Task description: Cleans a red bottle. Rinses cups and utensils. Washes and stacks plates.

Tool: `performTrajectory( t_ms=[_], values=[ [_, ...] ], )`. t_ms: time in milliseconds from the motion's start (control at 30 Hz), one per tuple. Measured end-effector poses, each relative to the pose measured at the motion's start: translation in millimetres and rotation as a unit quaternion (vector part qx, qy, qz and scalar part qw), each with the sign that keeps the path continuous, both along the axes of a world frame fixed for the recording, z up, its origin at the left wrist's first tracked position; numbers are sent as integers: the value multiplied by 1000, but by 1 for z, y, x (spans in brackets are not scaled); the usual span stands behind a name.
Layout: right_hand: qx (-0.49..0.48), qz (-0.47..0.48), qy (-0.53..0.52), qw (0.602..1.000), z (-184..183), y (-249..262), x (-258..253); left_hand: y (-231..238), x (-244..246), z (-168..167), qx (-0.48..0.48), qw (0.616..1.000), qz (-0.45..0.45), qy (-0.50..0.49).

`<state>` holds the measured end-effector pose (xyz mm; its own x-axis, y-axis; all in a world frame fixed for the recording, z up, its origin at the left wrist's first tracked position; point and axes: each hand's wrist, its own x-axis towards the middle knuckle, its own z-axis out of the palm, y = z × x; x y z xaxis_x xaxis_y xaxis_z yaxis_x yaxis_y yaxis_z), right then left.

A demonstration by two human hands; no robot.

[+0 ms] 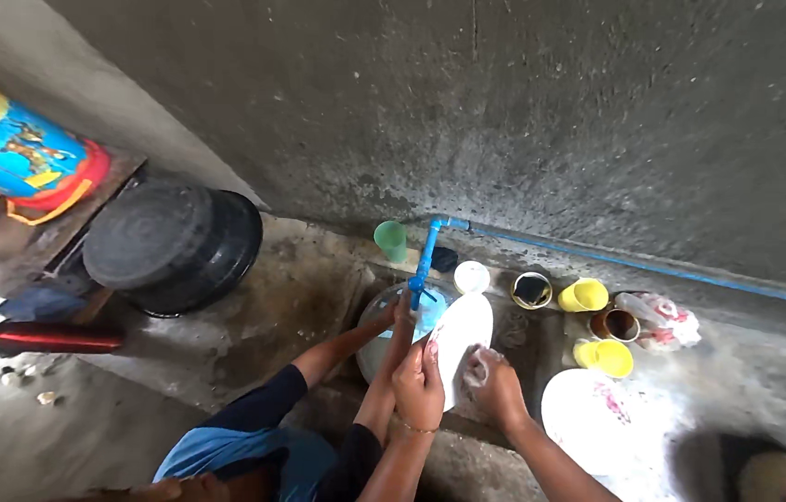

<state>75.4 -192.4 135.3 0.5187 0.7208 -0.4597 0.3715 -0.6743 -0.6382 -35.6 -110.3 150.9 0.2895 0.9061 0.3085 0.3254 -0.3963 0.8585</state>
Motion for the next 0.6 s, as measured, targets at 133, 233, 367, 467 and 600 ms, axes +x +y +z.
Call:
performTrajectory(
  t_ms=[133,233,367,467,600],
  values=[
    [41,-18,24,999,2,-7,-15,-1,2,0,2,1000,-14,18],
    [69,-83,-42,993,-20,-11,4,-5,6,2,7,998,-40,45],
    [82,-144,-36,986,-20,-13,15,-13,15,2,4,996,-53,72],
    [134,-163,23,977,-2,1,34,-14,12,-8,-113,987,-28,110],
    [86,-58,46,994,30,70,44,-21,-9,-38,-338,932,-14,131]
  ],
)
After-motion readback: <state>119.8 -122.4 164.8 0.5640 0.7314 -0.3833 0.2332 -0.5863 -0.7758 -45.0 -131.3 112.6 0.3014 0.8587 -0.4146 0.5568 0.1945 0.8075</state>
